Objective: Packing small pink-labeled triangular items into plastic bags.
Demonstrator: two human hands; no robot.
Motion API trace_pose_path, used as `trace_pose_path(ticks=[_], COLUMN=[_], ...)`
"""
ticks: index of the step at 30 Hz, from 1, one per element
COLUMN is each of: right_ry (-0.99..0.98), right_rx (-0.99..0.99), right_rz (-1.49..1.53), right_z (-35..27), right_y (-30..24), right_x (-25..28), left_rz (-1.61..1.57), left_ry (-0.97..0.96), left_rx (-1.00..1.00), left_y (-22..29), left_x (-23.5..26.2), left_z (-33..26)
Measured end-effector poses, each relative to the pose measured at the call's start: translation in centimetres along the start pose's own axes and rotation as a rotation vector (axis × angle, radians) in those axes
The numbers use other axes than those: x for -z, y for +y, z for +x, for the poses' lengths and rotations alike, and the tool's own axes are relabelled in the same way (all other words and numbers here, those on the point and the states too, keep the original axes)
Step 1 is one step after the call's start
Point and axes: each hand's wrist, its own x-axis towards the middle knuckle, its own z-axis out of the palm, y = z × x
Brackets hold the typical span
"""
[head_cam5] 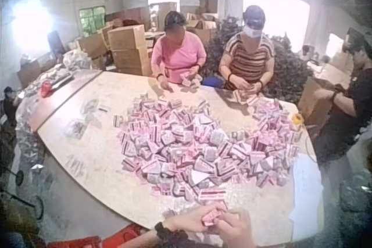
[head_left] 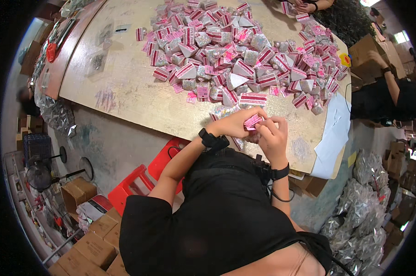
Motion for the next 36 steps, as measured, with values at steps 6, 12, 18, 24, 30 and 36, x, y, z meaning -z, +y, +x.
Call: trace_pose_path(ticks=[6, 12, 18, 24, 30, 36], right_ry=[0.108, 0.102, 0.129, 0.067, 0.045, -0.091], right_rx=[0.004, -0.006, -0.042, -0.038, -0.075, -0.163], right_rz=[0.031, 0.049, 0.111, 0.051, 0.112, 0.061], right_z=[-0.1, -0.5, -0.9, -0.9, -1.0, 1.8], right_y=[0.6, 0.7, 0.7, 0.6, 0.8, -0.3], right_x=[-0.6, -0.9, -0.9, -0.9, -1.6, 0.5], left_rz=[0.004, -0.04, -0.006, -0.082, -0.2, -0.302], left_ry=[-0.02, 0.02, 0.032, 0.082, 0.058, 0.262], left_rx=[0.013, 0.024, -0.051, -0.022, 0.046, 0.039], left_y=[0.0, 0.3, 0.1, -0.1, 0.2, -2.0], left_x=[0.1, -0.1, -0.4, -0.3, 0.2, -0.4], left_z=[0.2, 0.2, 0.4, 0.3, -0.1, 0.8])
